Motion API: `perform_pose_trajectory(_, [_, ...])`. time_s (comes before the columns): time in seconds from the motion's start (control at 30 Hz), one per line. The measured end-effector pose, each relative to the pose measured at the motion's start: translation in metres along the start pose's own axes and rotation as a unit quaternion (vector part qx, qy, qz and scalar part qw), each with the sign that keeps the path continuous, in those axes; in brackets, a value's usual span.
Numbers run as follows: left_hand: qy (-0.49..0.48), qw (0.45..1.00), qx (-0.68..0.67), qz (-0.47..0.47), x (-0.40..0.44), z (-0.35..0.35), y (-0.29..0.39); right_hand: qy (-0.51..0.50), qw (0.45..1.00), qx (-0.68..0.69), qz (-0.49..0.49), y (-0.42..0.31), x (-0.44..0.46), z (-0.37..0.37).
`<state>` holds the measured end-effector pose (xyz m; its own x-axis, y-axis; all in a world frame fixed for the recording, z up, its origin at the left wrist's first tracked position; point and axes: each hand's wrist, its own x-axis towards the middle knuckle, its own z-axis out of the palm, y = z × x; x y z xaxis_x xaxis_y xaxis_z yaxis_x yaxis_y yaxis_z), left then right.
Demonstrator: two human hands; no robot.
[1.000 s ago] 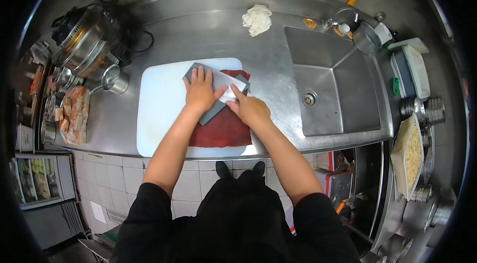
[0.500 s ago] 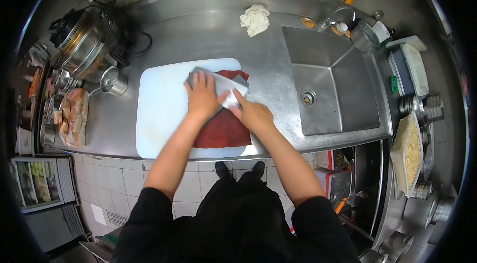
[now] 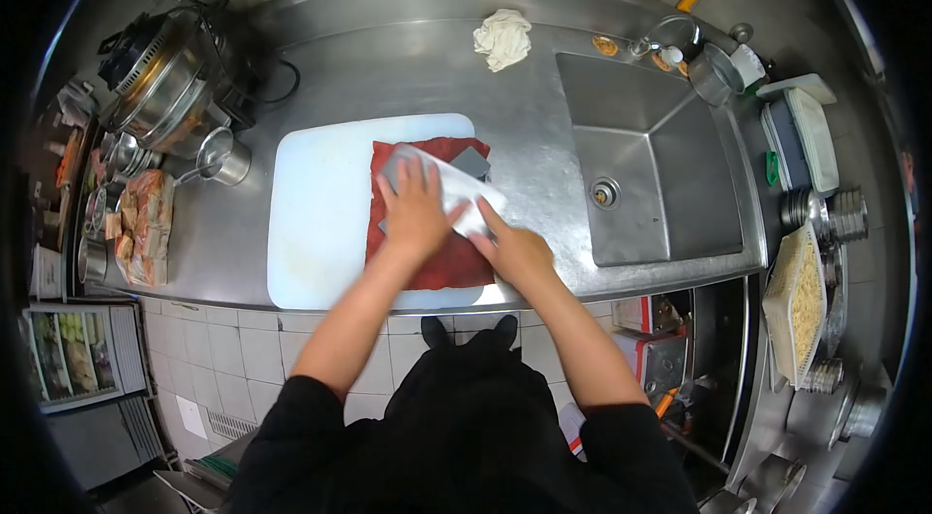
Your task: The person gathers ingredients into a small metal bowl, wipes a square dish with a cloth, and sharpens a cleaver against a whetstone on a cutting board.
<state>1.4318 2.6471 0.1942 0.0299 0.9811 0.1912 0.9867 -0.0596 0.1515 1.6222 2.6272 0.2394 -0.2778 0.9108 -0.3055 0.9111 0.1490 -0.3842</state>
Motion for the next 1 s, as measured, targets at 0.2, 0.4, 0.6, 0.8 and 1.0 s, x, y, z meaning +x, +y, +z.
perform_pose_trajectory(0.2, [-0.011,1.000,-0.010,-0.010,0.006,-0.005,-0.004,0.000,1.000,0.003,0.009,-0.005,0.010,0.004])
perform_pose_trajectory(0.4, [-0.028,0.999,0.021,-0.025,0.033,0.000,-0.031,0.031,0.999,-0.012,-0.016,-0.021,0.041,0.003])
perform_pose_trajectory(0.6, [-0.043,0.999,-0.012,0.016,-0.018,-0.005,0.024,-0.013,1.000,0.015,0.019,0.010,-0.023,0.008])
perform_pose_trajectory(0.8, [-0.049,0.998,-0.017,-0.042,0.049,0.005,-0.061,0.028,0.999,-0.009,-0.034,-0.036,0.065,0.005])
perform_pose_trajectory(1.0, [-0.068,0.997,-0.003,0.020,-0.025,-0.007,0.036,-0.024,0.999,0.015,0.028,0.013,-0.033,0.001])
